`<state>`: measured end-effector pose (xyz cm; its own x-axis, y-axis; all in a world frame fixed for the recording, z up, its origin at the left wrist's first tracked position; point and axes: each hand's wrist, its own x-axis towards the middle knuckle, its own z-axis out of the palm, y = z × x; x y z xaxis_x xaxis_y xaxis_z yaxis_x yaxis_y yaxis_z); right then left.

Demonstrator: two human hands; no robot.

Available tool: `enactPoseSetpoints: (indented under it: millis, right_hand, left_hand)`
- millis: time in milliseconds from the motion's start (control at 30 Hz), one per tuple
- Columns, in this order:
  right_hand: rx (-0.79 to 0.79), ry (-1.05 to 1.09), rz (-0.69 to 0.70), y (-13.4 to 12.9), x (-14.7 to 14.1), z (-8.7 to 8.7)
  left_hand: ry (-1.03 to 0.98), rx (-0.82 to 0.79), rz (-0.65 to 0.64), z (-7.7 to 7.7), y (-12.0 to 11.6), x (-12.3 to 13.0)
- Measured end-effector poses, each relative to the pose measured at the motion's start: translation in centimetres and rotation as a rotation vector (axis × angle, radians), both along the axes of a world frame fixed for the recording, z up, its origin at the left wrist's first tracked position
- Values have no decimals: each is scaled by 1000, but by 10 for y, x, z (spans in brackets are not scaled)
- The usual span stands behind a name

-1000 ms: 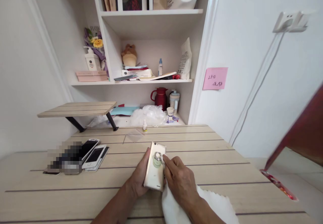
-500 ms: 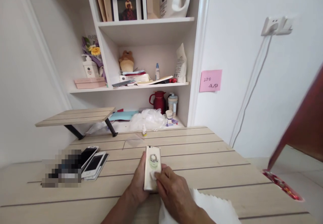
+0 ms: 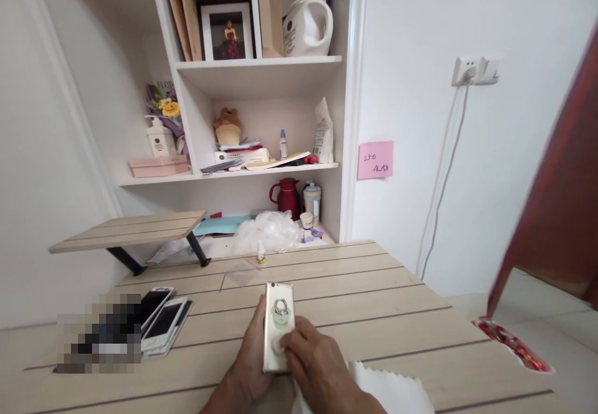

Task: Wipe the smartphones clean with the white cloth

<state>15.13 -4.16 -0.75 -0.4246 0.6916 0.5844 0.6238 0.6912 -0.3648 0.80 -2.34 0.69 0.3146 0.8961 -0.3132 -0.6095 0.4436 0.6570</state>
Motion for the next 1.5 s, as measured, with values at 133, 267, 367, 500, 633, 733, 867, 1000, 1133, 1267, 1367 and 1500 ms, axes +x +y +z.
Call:
enactPoseSetpoints:
  millis: [133, 267, 367, 500, 633, 733, 867, 1000, 1133, 1267, 1367, 1500]
  right_hand:
    - [-27, -9, 43, 0, -3, 0]
    - [-18, 90, -180, 6, 1, 0]
    - [22, 116, -230, 8, 3, -1]
    - [-11, 79, -144, 5, 2, 0]
    - [-13, 23, -25, -2, -5, -2]
    - [49, -30, 29, -5, -15, -8]
    - [133, -11, -60, -2, -23, -13]
    - [147, 100, -203, 2, -20, -6]
    - [151, 96, -171, -1, -18, -2]
    - [141, 44, -48, -6, -20, -7]
    - [121, 5, -19, -6, -18, -11]
    - [100, 18, -128, 0, -12, -12]
  left_hand:
    - [15, -24, 24, 4, -1, -1]
    - [-77, 39, -39, 7, -4, 3]
    - [-99, 47, -57, 5, -3, 3]
    - [-95, 36, -59, 1, -1, 1]
    - [-58, 3, -30, 1, 0, 0]
    - [-27, -26, -12, 2, -1, -1]
    - [-38, -29, -55, 1, -6, 2]
    - [-89, 10, -1, 3, -15, 9]
    - [-69, -11, 24, 10, -19, 13]
    - [-21, -20, 113, 12, -14, 7]
    - [44, 3, 204, 11, -7, 1]
    - [41, 12, 175, 12, -8, 0]
